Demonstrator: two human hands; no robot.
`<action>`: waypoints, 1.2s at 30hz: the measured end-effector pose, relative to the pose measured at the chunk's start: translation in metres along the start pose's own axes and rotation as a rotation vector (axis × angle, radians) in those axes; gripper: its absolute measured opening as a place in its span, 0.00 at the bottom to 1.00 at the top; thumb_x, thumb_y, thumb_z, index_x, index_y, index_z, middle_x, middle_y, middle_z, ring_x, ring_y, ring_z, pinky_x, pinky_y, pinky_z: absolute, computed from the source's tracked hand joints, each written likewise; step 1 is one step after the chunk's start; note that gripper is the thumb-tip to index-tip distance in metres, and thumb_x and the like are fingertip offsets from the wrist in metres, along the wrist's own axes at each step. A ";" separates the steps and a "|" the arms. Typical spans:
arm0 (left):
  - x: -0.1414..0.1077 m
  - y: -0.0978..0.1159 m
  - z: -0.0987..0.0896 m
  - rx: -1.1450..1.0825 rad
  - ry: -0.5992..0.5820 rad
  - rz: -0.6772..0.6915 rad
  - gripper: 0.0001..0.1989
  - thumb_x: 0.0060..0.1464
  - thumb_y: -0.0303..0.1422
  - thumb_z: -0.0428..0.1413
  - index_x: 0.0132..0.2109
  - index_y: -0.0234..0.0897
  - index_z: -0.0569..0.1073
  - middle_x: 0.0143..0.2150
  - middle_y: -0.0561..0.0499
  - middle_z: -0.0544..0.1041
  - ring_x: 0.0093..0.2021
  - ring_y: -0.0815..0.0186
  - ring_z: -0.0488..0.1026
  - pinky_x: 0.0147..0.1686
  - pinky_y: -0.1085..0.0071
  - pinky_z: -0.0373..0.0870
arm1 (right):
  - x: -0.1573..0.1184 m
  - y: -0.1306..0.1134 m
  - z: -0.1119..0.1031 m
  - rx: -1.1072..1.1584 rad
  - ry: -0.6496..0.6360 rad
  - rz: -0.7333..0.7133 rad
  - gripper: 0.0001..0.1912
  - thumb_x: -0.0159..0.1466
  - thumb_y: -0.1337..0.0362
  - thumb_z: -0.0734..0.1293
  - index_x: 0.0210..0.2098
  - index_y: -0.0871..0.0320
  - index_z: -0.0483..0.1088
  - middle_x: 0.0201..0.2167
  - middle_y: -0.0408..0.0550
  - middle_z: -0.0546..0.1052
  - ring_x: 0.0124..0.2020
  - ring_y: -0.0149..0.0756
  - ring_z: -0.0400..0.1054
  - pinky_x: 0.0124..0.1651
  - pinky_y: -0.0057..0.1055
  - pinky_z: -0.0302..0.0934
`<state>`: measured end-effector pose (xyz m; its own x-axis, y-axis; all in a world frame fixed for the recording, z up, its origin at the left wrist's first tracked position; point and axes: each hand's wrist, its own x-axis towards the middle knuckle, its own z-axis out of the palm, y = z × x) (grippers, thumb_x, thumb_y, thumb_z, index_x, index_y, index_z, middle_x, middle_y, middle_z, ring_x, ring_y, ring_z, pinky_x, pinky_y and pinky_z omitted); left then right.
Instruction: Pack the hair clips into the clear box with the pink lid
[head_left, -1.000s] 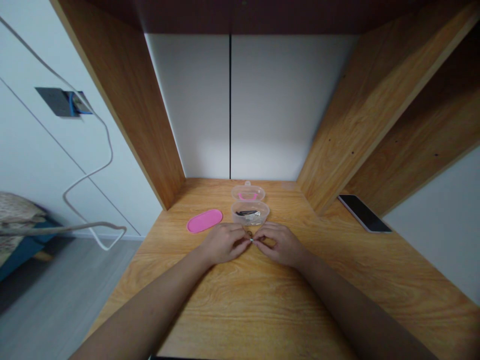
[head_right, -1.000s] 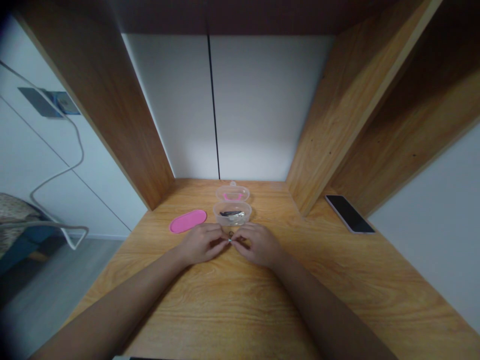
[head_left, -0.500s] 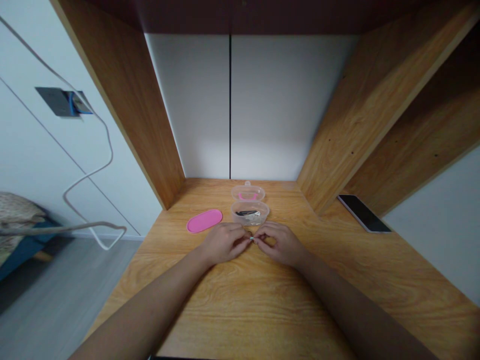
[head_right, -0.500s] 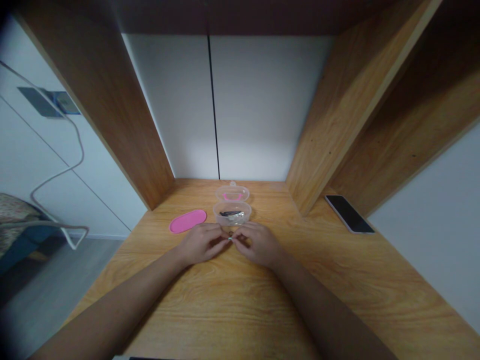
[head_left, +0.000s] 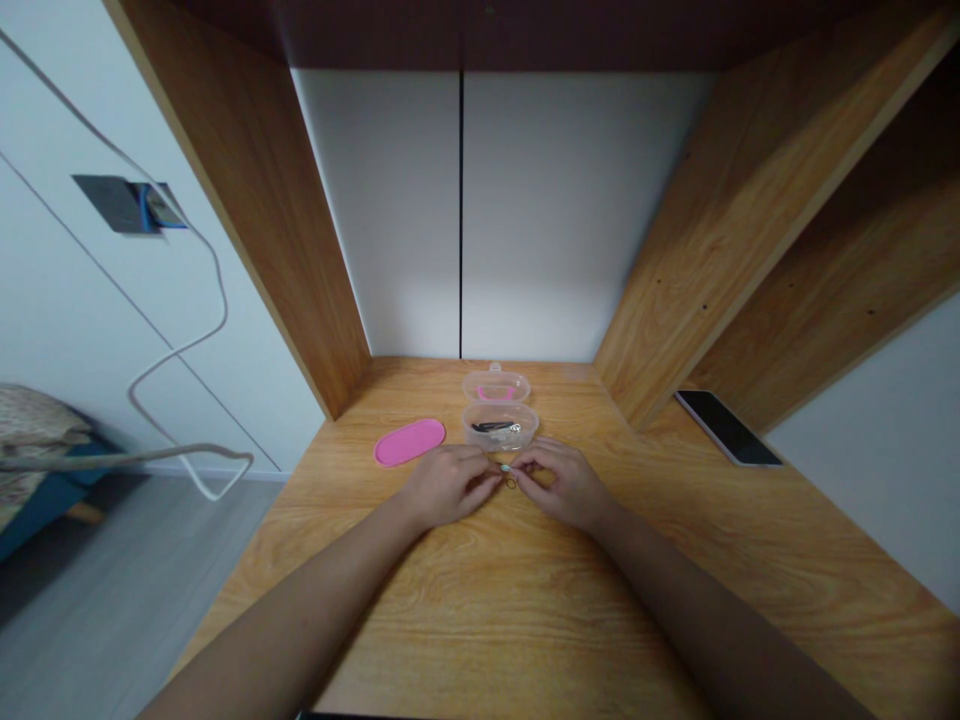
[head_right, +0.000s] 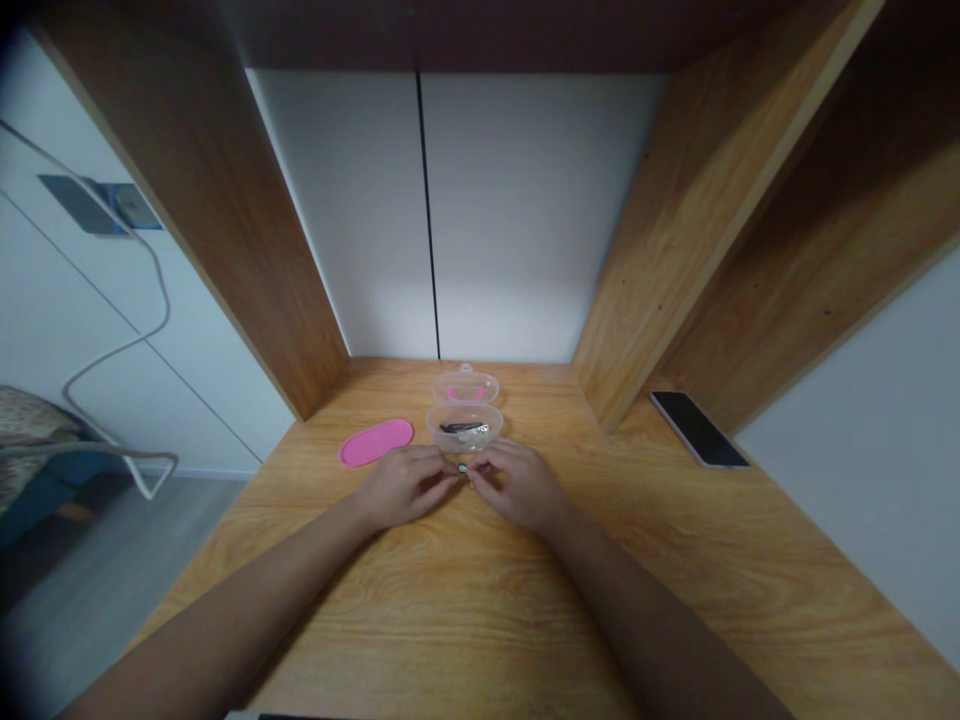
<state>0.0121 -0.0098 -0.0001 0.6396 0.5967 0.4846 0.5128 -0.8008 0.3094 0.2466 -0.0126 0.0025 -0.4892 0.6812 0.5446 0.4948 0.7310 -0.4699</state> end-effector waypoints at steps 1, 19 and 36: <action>0.000 0.000 -0.001 0.003 -0.001 -0.004 0.09 0.64 0.34 0.53 0.41 0.38 0.77 0.37 0.49 0.81 0.35 0.65 0.78 0.34 0.71 0.70 | 0.000 0.000 0.000 -0.001 -0.007 0.006 0.04 0.66 0.66 0.68 0.34 0.54 0.74 0.30 0.45 0.78 0.33 0.36 0.72 0.37 0.31 0.65; 0.007 -0.006 -0.020 0.491 0.023 -0.450 0.06 0.59 0.32 0.52 0.40 0.37 0.73 0.40 0.42 0.76 0.43 0.55 0.72 0.45 0.61 0.68 | 0.002 0.006 0.003 -0.024 -0.115 0.013 0.05 0.61 0.70 0.71 0.33 0.54 0.77 0.38 0.48 0.77 0.42 0.39 0.72 0.47 0.38 0.67; -0.007 -0.021 -0.013 0.645 0.070 -0.634 0.14 0.60 0.39 0.50 0.44 0.31 0.71 0.40 0.34 0.75 0.42 0.47 0.72 0.44 0.55 0.65 | 0.005 -0.004 -0.005 -0.046 -0.060 -0.054 0.06 0.65 0.67 0.67 0.33 0.53 0.76 0.32 0.47 0.78 0.37 0.39 0.72 0.42 0.37 0.68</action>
<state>-0.0107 0.0021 0.0003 0.1028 0.8946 0.4349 0.9916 -0.1269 0.0266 0.2457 -0.0118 0.0102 -0.5573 0.6429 0.5255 0.4980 0.7652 -0.4079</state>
